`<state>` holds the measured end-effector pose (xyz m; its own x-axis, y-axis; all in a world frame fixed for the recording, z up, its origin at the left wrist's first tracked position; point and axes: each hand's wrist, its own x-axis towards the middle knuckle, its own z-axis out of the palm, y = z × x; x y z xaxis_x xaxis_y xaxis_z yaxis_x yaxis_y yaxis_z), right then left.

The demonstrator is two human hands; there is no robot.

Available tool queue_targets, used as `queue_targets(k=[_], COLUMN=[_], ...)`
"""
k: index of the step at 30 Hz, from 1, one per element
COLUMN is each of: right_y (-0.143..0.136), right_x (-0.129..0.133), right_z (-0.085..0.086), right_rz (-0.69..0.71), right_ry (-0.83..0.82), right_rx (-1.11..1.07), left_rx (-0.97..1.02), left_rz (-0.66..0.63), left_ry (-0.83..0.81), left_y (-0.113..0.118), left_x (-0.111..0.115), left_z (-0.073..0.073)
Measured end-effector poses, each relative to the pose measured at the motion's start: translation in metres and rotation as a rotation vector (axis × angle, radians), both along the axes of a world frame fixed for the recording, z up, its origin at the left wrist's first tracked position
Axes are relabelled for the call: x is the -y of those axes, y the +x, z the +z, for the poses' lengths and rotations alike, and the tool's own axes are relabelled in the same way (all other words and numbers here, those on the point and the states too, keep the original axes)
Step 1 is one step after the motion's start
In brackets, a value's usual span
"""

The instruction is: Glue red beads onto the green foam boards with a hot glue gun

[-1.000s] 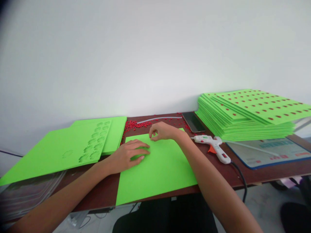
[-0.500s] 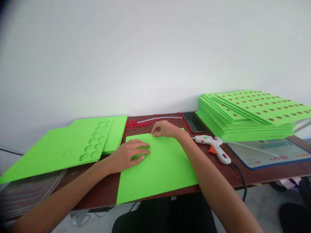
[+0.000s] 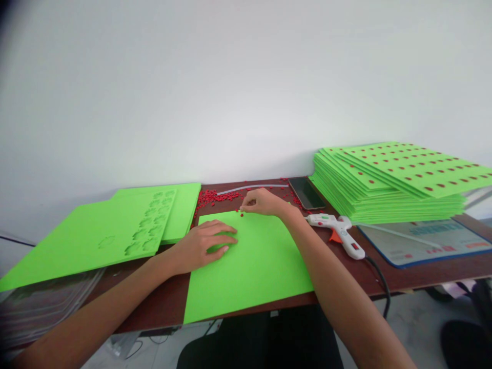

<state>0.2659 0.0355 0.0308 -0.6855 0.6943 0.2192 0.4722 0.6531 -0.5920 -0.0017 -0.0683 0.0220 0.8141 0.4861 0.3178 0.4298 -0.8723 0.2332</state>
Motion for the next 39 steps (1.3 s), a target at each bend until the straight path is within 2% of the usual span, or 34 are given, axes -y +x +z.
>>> queue_targets(k=[39], right_y=[-0.009], right_x=[-0.004], right_z=[-0.009], right_rz=[0.07], right_ry=[0.155], right_rx=[0.099], left_rx=[-0.008], left_rz=[0.008], left_ry=[-0.007], left_y=[0.0], left_x=[0.0], left_z=[0.0])
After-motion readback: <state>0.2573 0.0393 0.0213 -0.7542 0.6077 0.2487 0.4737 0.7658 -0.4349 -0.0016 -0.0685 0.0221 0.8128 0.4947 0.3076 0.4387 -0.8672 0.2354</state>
